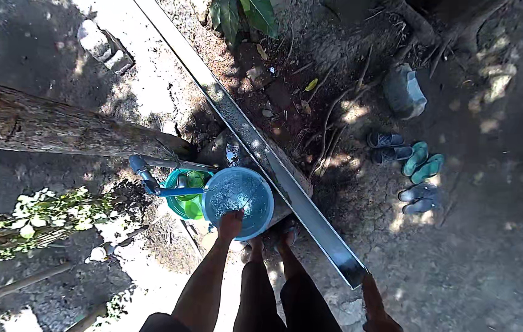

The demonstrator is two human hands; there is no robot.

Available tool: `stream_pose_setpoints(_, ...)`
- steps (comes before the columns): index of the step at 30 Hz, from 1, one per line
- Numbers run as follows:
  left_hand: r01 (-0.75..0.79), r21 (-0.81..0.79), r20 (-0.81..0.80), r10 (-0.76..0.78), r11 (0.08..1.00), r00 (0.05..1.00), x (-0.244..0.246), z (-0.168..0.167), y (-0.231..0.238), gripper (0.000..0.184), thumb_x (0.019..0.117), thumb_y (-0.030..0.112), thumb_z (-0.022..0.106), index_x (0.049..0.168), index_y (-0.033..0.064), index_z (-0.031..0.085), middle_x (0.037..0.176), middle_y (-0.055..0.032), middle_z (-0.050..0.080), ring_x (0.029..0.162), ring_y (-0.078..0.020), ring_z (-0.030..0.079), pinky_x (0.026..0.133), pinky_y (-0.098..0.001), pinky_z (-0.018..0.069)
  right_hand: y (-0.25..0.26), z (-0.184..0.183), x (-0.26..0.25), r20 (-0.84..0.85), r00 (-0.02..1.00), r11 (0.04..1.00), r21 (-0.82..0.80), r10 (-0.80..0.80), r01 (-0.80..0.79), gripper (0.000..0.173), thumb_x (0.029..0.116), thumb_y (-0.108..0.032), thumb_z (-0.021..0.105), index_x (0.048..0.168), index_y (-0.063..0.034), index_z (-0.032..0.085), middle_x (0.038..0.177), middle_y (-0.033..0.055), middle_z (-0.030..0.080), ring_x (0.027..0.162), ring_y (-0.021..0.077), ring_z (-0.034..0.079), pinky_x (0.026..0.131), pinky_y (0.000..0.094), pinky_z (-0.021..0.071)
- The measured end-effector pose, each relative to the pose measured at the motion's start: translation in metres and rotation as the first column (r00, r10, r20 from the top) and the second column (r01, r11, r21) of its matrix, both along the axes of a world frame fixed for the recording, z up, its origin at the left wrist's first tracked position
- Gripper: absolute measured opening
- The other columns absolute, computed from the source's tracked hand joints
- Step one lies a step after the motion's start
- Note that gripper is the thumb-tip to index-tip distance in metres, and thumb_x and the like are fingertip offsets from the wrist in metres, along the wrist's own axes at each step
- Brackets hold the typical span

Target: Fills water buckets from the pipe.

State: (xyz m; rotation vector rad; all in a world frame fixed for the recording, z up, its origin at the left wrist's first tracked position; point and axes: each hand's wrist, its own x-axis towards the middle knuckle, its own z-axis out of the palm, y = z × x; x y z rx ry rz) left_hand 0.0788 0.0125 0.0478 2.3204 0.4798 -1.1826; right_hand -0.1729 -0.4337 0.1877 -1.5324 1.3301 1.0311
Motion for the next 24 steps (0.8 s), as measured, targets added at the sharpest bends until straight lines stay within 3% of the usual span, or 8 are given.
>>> stream_pose_setpoints(3, -0.024, -0.048, 0.015, 0.025, 0.999, 1.0, -0.002, 0.001, -0.003, 0.055, 0.1106, 0.044, 0.034, 0.109, 0.0012, 0.069, 0.105, -0.0212, 0.069, 0.104, -0.0368, 0.067, 0.092, -0.0604, 0.0505, 0.012, -0.005, 0.017, 0.008, 1.0, 1.0, -0.025, 0.019, -0.018, 0.047, 0.1049, -0.027, 0.056, 0.142, 0.002, 0.048, 0.103, 0.0196, 0.07, 0.077, 0.0272, 0.07, 0.071, 0.0494, 0.0601)
stream_pose_setpoints(5, -0.02, -0.058, 0.006, 0.021, 0.998, 1.0, -0.006, 0.003, -0.004, 0.051, 0.1105, 0.041, 0.036, 0.113, 0.0016, 0.068, 0.106, -0.0213, 0.069, 0.105, -0.0365, 0.066, 0.093, -0.0591, 0.0506, 0.018, -0.008, 0.026, 0.018, 1.0, 0.999, -0.033, 0.02, -0.019, 0.043, 0.1034, -0.023, 0.058, 0.136, 0.0046, 0.052, 0.098, 0.0204, 0.071, 0.076, 0.0302, 0.071, 0.071, 0.0511, 0.06)
stream_pose_setpoints(9, 0.163, -0.113, -0.085, -0.173, 0.98, 0.981, -0.022, -0.006, -0.007, 0.053, 0.1104, 0.044, 0.033, 0.124, 0.0057, 0.066, 0.119, -0.0199, 0.069, 0.116, -0.0365, 0.065, 0.1, -0.062, 0.0486, 0.019, -0.011, 0.031, 0.024, 0.998, 0.998, -0.022, 0.055, -0.054, 0.043, 0.1049, -0.024, 0.056, 0.137, 0.0039, 0.051, 0.1, 0.0207, 0.071, 0.077, 0.03, 0.071, 0.07, 0.0505, 0.0602)
stream_pose_setpoints(12, 0.252, -0.208, -0.151, -0.285, 0.945, 0.946, -0.039, -0.017, -0.015, 0.05, 0.1088, 0.046, 0.038, 0.133, 0.0106, 0.064, 0.132, -0.0165, 0.066, 0.126, -0.0346, 0.061, 0.105, -0.0629, 0.0459, 0.014, -0.009, 0.027, -0.008, 0.996, 0.996, -0.022, 0.084, -0.084, 0.044, 0.1052, -0.026, 0.055, 0.138, 0.0031, 0.05, 0.1, 0.0192, 0.072, 0.077, 0.0285, 0.071, 0.071, 0.0494, 0.0598)
stream_pose_setpoints(16, 0.261, -0.196, -0.163, -0.294, 0.945, 0.942, -0.066, -0.023, -0.03, 0.071, 0.0996, 0.053, 0.054, 0.156, 0.0122, 0.042, 0.151, -0.0205, 0.05, 0.14, -0.0373, 0.049, 0.113, -0.0603, 0.0407, 0.001, -0.018, 0.011, -0.03, 0.997, 0.997, -0.024, 0.075, -0.075, 0.048, 0.1033, -0.03, 0.058, 0.136, 0.0047, 0.051, 0.107, 0.0192, 0.07, 0.083, 0.027, 0.071, 0.074, 0.0474, 0.0606)
stream_pose_setpoints(19, 0.188, -0.227, -0.159, -0.226, 0.956, 0.961, -0.089, -0.022, -0.036, 0.076, 0.0988, 0.051, 0.058, 0.159, 0.01, 0.037, 0.155, -0.0226, 0.045, 0.143, -0.0379, 0.045, 0.115, -0.0589, 0.039, 0.0, -0.017, 0.008, -0.037, 0.995, 0.995, -0.026, 0.091, -0.092, 0.047, 0.1034, -0.03, 0.058, 0.135, 0.0051, 0.053, 0.109, 0.0204, 0.07, 0.083, 0.0281, 0.072, 0.074, 0.0478, 0.0608)
stream_pose_setpoints(24, -0.029, -0.355, -0.274, -0.075, 0.935, 0.959, -0.126, -0.005, -0.031, 0.055, 0.1045, 0.043, 0.054, 0.149, 0.0104, 0.051, 0.142, -0.0189, 0.059, 0.133, -0.0334, 0.056, 0.113, -0.0573, 0.0427, 0.017, -0.013, 0.021, -0.042, 0.988, 0.988, -0.008, 0.152, -0.152, 0.048, 0.1046, -0.031, 0.057, 0.137, 0.0039, 0.052, 0.103, 0.0204, 0.071, 0.08, 0.0294, 0.071, 0.073, 0.0503, 0.0603)
